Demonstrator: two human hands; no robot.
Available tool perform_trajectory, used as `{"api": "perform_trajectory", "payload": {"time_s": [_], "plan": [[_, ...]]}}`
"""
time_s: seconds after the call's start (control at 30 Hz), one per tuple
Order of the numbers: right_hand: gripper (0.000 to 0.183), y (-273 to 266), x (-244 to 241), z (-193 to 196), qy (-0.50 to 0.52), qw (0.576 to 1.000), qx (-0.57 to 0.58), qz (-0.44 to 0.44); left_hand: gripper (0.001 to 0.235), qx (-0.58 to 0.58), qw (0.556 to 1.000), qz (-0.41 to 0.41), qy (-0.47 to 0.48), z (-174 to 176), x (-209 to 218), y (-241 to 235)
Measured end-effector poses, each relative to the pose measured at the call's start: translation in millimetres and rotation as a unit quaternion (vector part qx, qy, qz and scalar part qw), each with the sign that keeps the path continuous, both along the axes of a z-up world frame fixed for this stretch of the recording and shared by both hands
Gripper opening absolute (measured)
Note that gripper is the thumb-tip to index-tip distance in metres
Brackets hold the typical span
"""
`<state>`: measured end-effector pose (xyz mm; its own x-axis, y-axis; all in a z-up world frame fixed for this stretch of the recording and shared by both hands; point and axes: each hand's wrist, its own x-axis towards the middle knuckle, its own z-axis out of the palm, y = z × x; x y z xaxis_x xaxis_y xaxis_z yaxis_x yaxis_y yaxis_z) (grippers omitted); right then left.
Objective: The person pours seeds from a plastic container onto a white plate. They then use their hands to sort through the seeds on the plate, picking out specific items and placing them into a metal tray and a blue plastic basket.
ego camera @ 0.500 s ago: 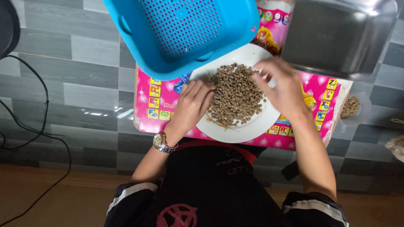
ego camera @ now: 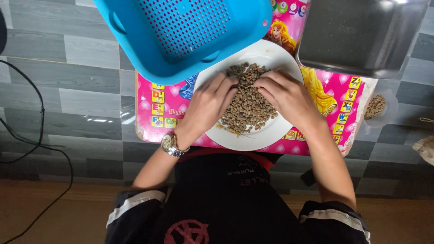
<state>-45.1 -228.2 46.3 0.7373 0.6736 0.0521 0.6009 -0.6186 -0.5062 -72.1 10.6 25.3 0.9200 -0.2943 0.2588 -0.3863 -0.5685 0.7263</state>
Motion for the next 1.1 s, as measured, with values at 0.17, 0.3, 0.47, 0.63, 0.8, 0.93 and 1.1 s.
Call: {"api": "perform_trajectory", "payload": {"time_s": [0.17,0.3,0.47,0.63,0.8,0.93,1.1], "plan": [[0.012,-3.9,-4.8,-10.7,-0.007,0.998,0.042,-0.049,0.013,0.048,0.994,-0.092,0.035,6.6,22.5,-1.0],[0.016,-19.2,-6.0,-28.4,-0.009,0.988,0.111,-0.103,0.015,0.048,0.987,-0.124,0.091,7.2,29.5,-0.8],[0.013,-22.7,-16.5,-21.4,0.163,0.946,0.184,-0.213,0.017,0.059,0.978,-0.162,0.116,-2.5,34.6,-4.9],[0.012,-34.5,-27.0,-51.4,0.305,0.843,0.361,-0.259,0.014,0.069,0.981,-0.158,0.086,-20.3,34.3,-7.5],[0.015,-46.6,-16.0,-38.4,0.302,0.824,0.386,-0.286,0.013,0.046,0.981,-0.163,0.091,-19.2,34.3,-7.1],[0.012,-50.9,9.9,10.7,0.074,0.934,0.188,-0.296,0.009,0.045,0.985,-0.150,0.076,-12.7,32.5,-6.9],[0.018,-69.8,34.7,1.7,-0.043,0.961,0.040,-0.270,0.010,0.026,0.986,-0.149,0.065,-4.9,34.3,-5.9]]}}
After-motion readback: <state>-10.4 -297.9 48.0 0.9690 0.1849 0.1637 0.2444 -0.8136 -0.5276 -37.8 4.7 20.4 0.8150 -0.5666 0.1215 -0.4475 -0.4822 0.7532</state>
